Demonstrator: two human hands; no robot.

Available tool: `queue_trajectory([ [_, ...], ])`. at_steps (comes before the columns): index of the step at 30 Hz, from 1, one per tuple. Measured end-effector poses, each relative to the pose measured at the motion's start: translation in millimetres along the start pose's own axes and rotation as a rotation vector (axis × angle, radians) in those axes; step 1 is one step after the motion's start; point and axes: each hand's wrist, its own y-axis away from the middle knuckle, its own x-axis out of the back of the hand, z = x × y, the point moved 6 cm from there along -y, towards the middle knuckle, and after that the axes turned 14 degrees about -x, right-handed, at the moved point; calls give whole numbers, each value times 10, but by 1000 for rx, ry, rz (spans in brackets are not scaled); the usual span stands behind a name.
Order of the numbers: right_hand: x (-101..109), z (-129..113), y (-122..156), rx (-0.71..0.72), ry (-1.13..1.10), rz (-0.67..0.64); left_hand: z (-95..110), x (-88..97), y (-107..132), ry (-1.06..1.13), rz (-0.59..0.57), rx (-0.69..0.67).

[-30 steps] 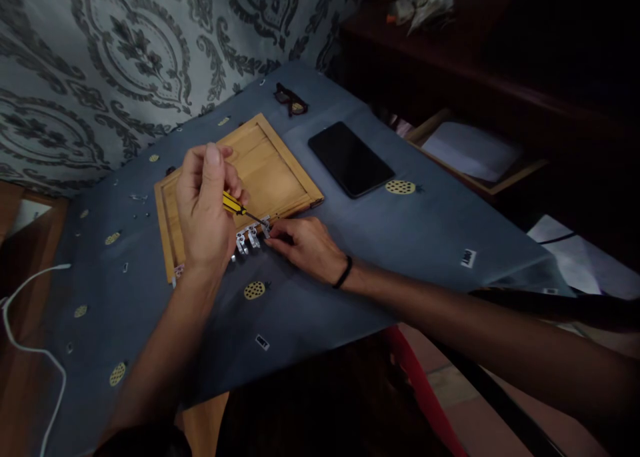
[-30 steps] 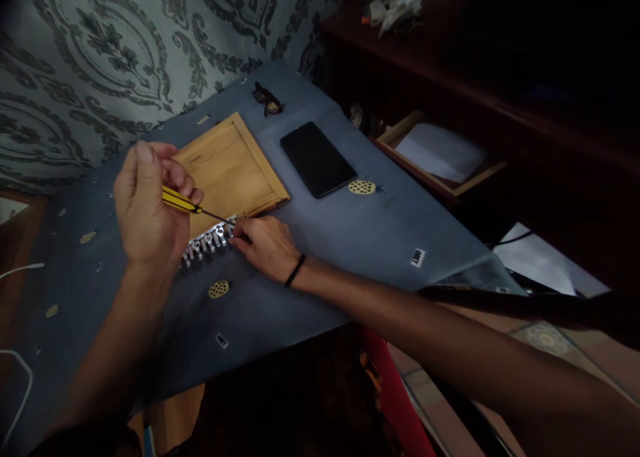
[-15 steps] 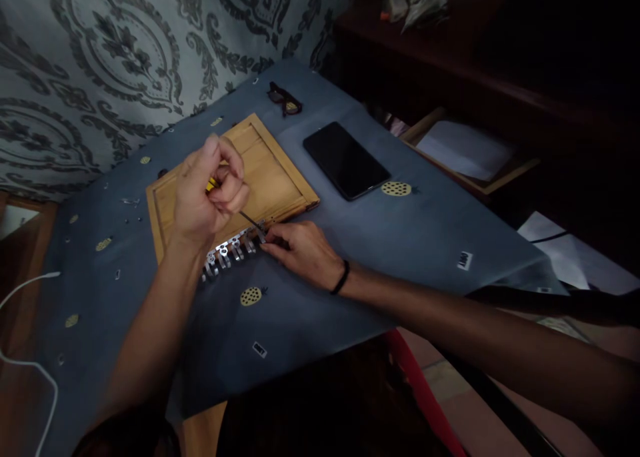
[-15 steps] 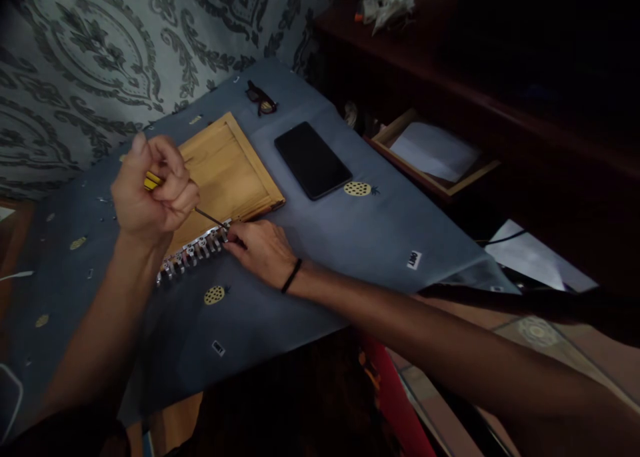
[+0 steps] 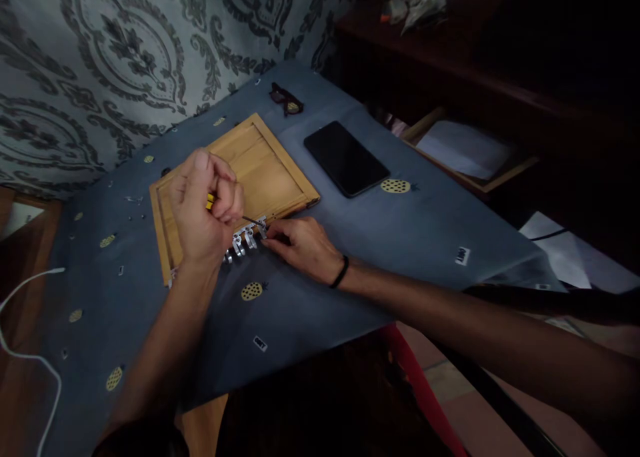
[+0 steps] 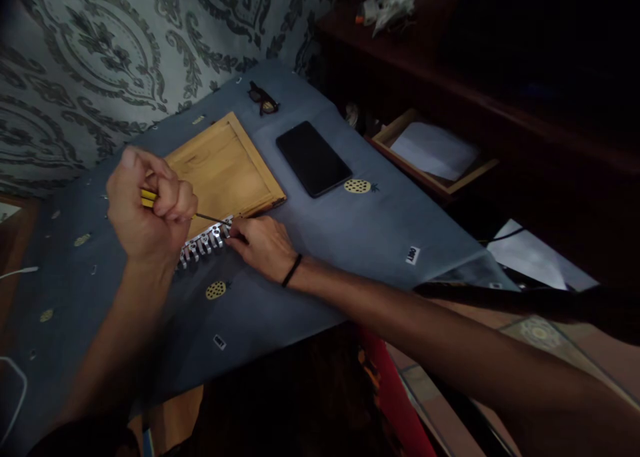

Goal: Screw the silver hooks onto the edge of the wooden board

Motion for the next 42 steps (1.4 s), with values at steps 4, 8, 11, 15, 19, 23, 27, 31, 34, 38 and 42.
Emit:
queue_trajectory([
  [4, 2, -9, 7, -3, 1, -8, 36, 3, -55, 31, -27, 9],
  [8, 5, -9, 7, -7, 1, -9, 87, 17, -120, 29, -87, 41],
  [11, 7, -11, 7, -5, 0, -11, 100, 16, -105, -3, -114, 15],
  [15, 7, -14, 7, -4, 0, -13, 71, 3, -47, -8, -101, 13],
  [19, 10, -13, 4, -4, 1, -6, 52, -10, -56, 16, -96, 13],
  [23, 13, -13, 3, -2, 1, -5, 19, -12, -94, 86, -114, -60],
  [27, 11, -10, 3, -1, 2, -8, -45, 22, -81, 85, -104, -60],
  [31, 3, -8, 0, 1, -3, -12, -35, 45, -58, 89, -74, -45],
  [34, -1, -6, -4, 4, -5, -6, -33, 39, -46, 72, -70, -10],
  [38, -2, -2, -4, 12, -7, 5, -37, 25, -47, 71, -86, -27],
  [42, 7, -6, 2, 16, -8, 13, -61, 19, -56, 70, -119, -39],
])
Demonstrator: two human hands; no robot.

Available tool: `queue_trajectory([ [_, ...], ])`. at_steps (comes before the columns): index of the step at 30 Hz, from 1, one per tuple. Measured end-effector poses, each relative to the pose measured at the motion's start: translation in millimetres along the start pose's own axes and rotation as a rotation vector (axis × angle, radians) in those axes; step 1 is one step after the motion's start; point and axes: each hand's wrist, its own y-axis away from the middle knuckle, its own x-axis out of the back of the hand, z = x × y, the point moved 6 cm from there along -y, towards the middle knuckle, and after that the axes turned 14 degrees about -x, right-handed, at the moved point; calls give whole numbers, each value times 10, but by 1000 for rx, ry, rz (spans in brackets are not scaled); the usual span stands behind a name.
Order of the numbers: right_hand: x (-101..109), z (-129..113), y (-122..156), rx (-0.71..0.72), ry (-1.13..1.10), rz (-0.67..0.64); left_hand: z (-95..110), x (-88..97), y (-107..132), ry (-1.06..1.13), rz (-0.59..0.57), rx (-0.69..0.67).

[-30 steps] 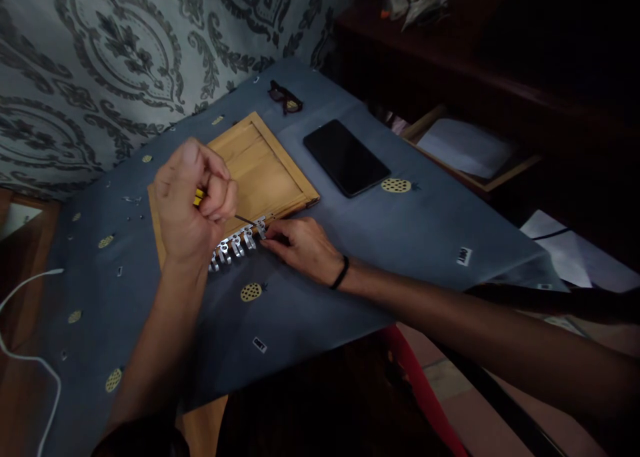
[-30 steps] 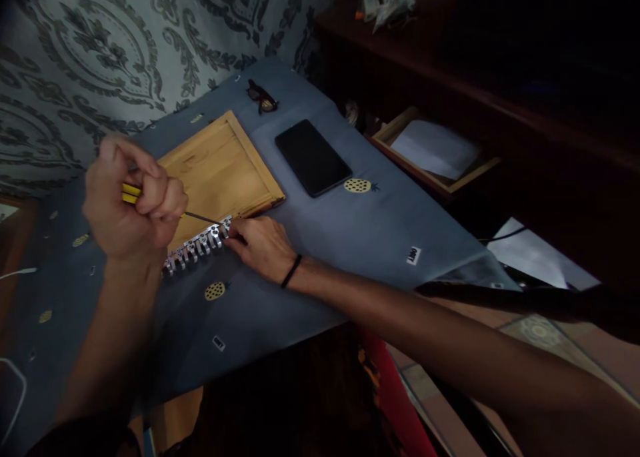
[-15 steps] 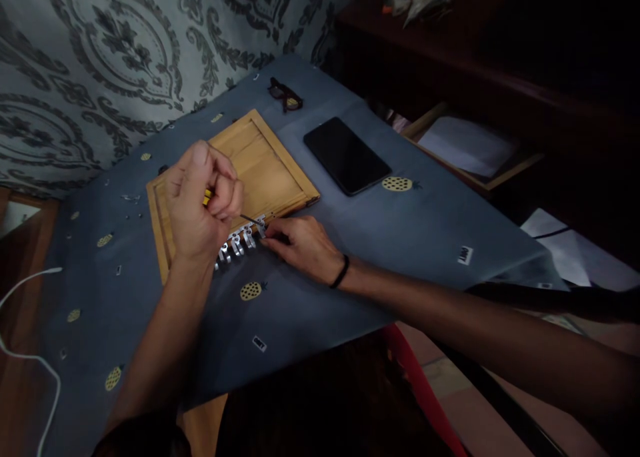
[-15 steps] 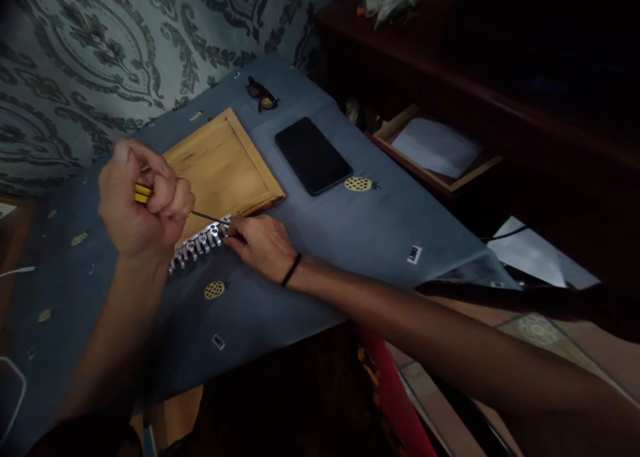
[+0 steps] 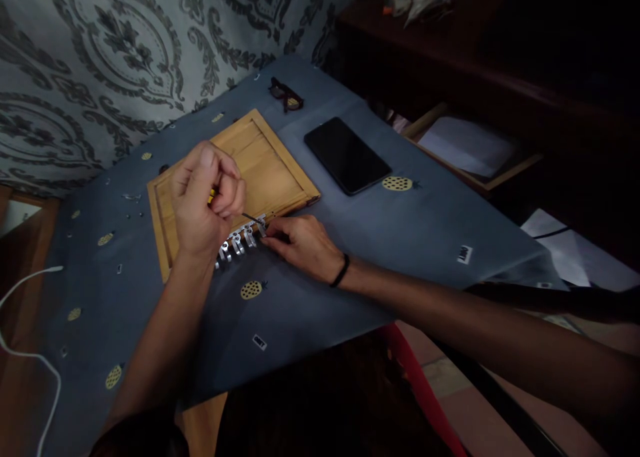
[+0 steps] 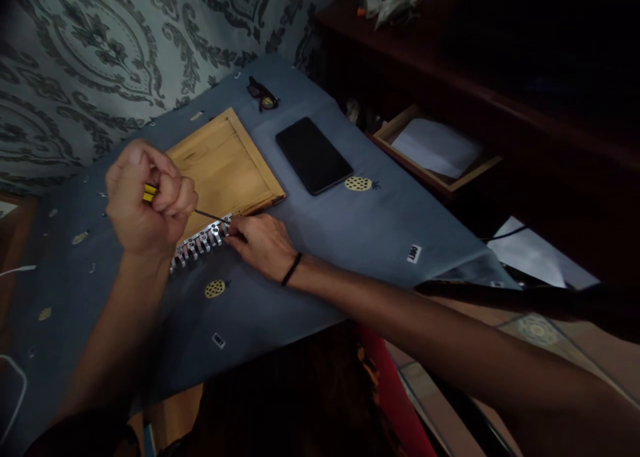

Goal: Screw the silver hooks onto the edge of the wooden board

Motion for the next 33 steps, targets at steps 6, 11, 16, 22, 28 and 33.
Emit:
queue_trajectory([
  [6, -7, 4, -1, -15, 0, -14, 24, 59, 6, -237, 119, -1],
  [11, -16, 10, -1, -10, -9, -23, 28, 56, 45, -158, 340, 55],
  [16, -5, 7, 15, -20, -7, -40, 9, -58, 23, -114, 309, 24],
  [22, 0, 0, 4, -37, -7, -49, -73, -109, -104, -101, 145, 35],
  [28, 7, 2, -3, -38, -20, -47, -180, -145, -183, -4, -129, 193],
  [33, 5, 4, 5, -24, -17, -37, -57, -80, -161, -12, -93, 84],
])
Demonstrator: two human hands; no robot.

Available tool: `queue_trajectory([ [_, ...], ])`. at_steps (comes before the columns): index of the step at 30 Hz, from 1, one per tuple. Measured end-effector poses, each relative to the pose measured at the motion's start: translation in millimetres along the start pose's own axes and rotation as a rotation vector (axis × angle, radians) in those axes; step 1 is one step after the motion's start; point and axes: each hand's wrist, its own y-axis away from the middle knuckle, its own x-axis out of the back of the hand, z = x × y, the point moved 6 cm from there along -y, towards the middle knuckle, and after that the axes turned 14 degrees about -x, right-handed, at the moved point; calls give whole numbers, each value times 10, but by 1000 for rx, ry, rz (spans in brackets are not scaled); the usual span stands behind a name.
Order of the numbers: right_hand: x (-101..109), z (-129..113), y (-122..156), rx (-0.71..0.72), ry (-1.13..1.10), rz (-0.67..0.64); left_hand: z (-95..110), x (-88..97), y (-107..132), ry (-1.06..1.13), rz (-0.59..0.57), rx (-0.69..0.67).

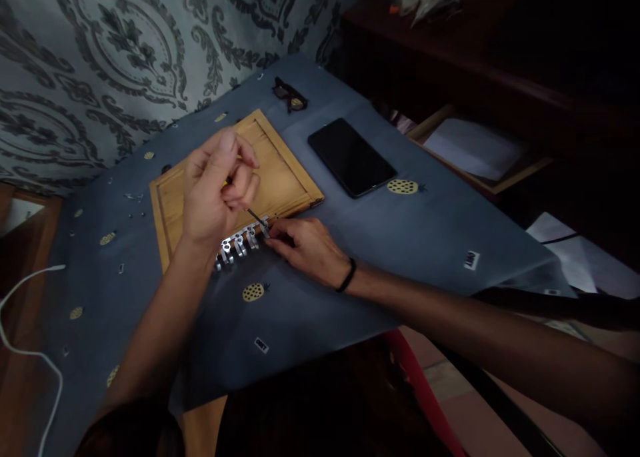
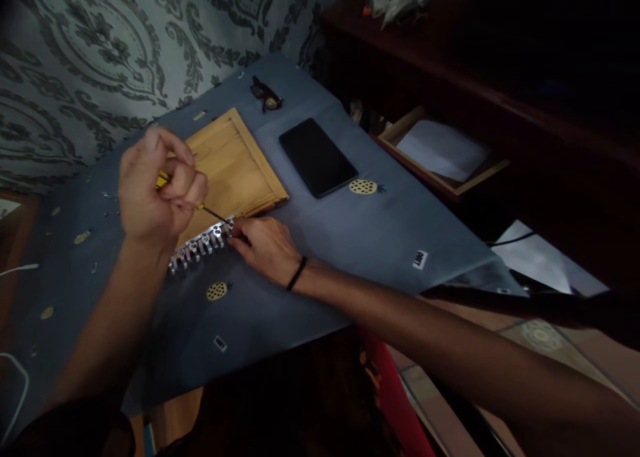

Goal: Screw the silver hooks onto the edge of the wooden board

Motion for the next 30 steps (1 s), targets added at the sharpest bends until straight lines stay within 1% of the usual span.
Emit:
queue_trajectory([
  [2, -5, 1, -1, 4, 2, 4, 114, 86, 13, -37, 122, -61],
  [4, -12, -1, -2, 10, 5, 2, 211, 164, 31, -67, 246, -86],
  [5, -14, -1, -3, 12, 6, 1, 240, 189, 41, -79, 289, -88],
  [7, -16, 0, -3, 13, 9, 3, 251, 215, 62, -97, 337, -89],
  [12, -19, 10, -3, 10, 4, 11, 141, 231, 122, -109, 352, -148],
  [17, -28, 24, -10, 23, -5, 18, 109, 242, 161, -149, 394, -147],
  [20, -28, 29, -16, 25, -3, 25, 119, 209, 168, -160, 379, -157],
  [24, -23, 25, -15, 31, -5, 29, 92, 163, 175, -123, 357, -169],
  [30, -19, 24, -12, 37, -3, 35, 48, 155, 172, -97, 359, -169],
])
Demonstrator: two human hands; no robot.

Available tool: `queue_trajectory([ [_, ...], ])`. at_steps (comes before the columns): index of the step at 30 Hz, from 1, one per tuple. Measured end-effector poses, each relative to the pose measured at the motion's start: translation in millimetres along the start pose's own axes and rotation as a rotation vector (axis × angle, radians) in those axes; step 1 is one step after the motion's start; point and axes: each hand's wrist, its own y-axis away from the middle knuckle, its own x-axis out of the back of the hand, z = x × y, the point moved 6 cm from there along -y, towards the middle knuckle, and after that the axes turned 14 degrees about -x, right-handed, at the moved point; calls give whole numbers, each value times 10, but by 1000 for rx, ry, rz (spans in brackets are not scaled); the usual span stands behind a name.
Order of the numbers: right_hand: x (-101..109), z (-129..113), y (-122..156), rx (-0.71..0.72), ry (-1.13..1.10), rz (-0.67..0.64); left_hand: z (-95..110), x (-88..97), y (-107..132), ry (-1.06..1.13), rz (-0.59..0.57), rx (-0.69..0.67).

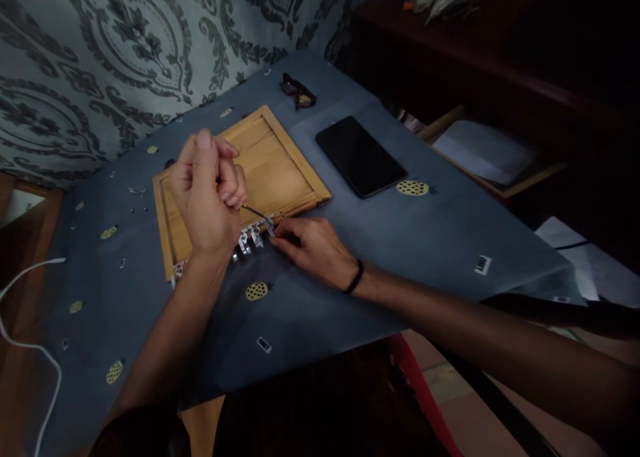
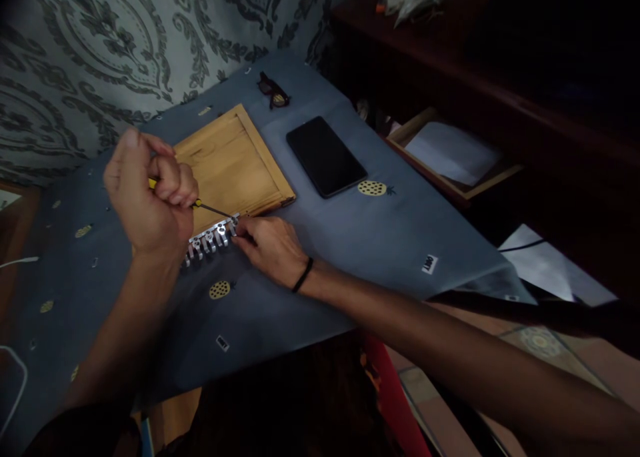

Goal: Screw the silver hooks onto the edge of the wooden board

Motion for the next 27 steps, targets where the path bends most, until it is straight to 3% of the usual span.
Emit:
queue_trajectory([
  [15, 7, -7, 3, -10, 3, -10, -30, -12, -19, -37, -96, 102],
  [19, -4, -5, 4, -16, 5, -19, -38, 19, -2, -64, 15, 171],
  [23, -3, -8, 8, -28, 11, -18, -30, 5, 25, -12, 133, 133],
  [27, 7, -25, 0, -35, 17, -23, -36, -30, 32, 47, 93, 107],
])
